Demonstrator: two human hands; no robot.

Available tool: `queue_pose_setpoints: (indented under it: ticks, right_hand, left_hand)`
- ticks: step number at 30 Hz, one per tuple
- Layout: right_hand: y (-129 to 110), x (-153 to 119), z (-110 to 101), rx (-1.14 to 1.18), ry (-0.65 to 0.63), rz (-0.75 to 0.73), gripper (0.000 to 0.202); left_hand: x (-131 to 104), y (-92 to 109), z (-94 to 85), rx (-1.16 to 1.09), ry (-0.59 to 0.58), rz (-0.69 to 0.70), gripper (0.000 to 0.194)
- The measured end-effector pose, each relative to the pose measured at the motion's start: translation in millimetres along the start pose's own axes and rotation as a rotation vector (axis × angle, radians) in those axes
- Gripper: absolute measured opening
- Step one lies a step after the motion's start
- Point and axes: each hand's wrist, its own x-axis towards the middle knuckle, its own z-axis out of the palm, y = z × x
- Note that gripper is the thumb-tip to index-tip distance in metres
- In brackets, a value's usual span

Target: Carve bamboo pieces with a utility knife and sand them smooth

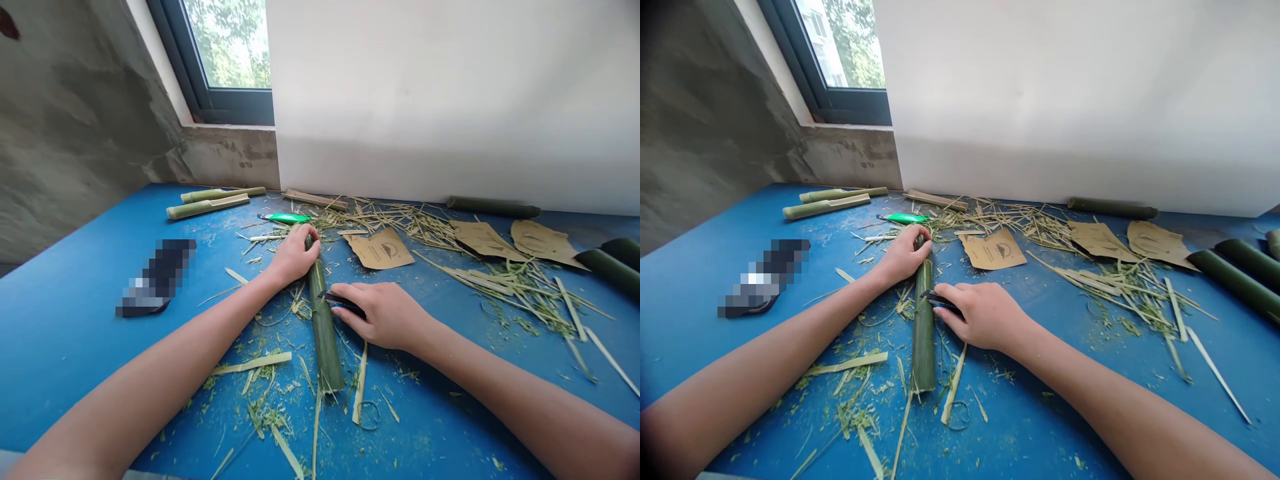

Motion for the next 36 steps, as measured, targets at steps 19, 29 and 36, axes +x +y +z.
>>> queue_pose_setpoints:
  ticks: [19,29,36]
  right_hand:
    - [8,7,-3,0.039,-0.050,-0.069,0.035]
    - [-15,-15,-8,0.118,-0.144,-0.269,0.029]
    - [-3,-4,-3,0.027,-0.027,-0.153,0.032]
  left_hand:
    - [-4,7,-5.8,-0.033,-0.135,-0.079,0.014]
    - [1,1,-3.4,-0.065,-0.105,-0.027,0.014]
    - [5,-10,-6.4,0.009,0.007,-0.047,0.015]
